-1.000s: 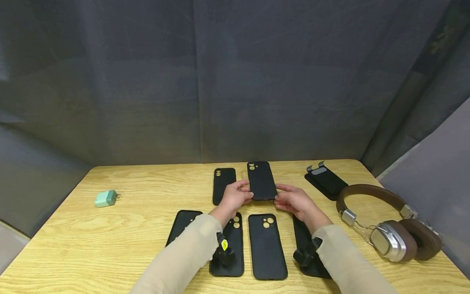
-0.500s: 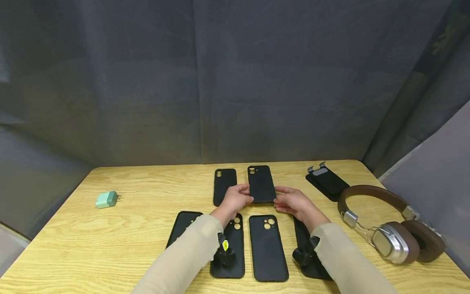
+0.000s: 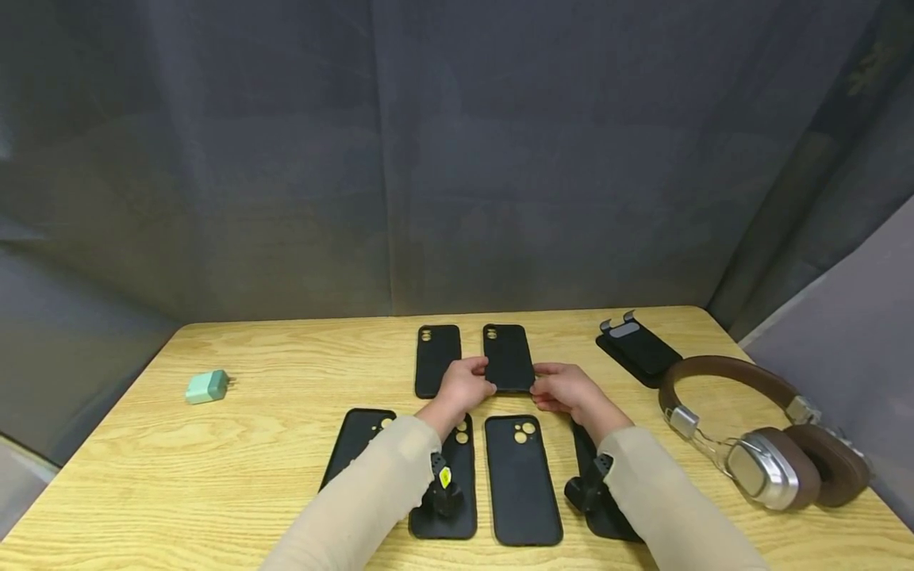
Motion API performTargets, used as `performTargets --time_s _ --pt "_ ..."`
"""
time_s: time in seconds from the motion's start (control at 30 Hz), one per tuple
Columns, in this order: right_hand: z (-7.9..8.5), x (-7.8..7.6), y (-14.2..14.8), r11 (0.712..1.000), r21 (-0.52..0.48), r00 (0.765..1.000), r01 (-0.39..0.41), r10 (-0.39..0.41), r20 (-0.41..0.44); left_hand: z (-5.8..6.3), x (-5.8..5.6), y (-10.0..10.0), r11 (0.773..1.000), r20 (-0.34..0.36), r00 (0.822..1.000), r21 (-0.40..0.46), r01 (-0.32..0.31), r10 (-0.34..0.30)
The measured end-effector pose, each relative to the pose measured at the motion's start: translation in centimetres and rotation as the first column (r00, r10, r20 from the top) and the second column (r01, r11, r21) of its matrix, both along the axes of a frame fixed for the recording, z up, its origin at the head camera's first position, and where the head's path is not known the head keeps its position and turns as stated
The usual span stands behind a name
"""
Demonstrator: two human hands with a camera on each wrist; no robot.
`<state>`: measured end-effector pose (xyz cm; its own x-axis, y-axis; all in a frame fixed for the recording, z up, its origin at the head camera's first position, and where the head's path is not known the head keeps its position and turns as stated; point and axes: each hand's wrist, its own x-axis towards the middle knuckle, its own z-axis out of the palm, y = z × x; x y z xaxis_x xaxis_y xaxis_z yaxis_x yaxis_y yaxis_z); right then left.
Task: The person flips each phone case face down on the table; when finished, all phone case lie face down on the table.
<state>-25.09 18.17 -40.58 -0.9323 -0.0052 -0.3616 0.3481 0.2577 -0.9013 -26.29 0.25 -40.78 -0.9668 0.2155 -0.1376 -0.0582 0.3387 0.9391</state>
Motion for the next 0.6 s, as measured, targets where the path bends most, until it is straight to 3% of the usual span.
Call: performTargets --time_s 0.3,0.6 --pt "0.2 0.14 -0.51 0.998 0.058 1.0 0.008 -0.008 -0.008 0.21 0.06 0.09 0.996 0.006 1.0 -0.084 -0.014 0.015" --pt "-0.05 0.29 -0.97 0.989 0.148 0.999 0.025 -0.018 -0.049 -0.03 -0.03 0.12 0.984 -0.056 0.998 -0.176 -0.005 -0.005"
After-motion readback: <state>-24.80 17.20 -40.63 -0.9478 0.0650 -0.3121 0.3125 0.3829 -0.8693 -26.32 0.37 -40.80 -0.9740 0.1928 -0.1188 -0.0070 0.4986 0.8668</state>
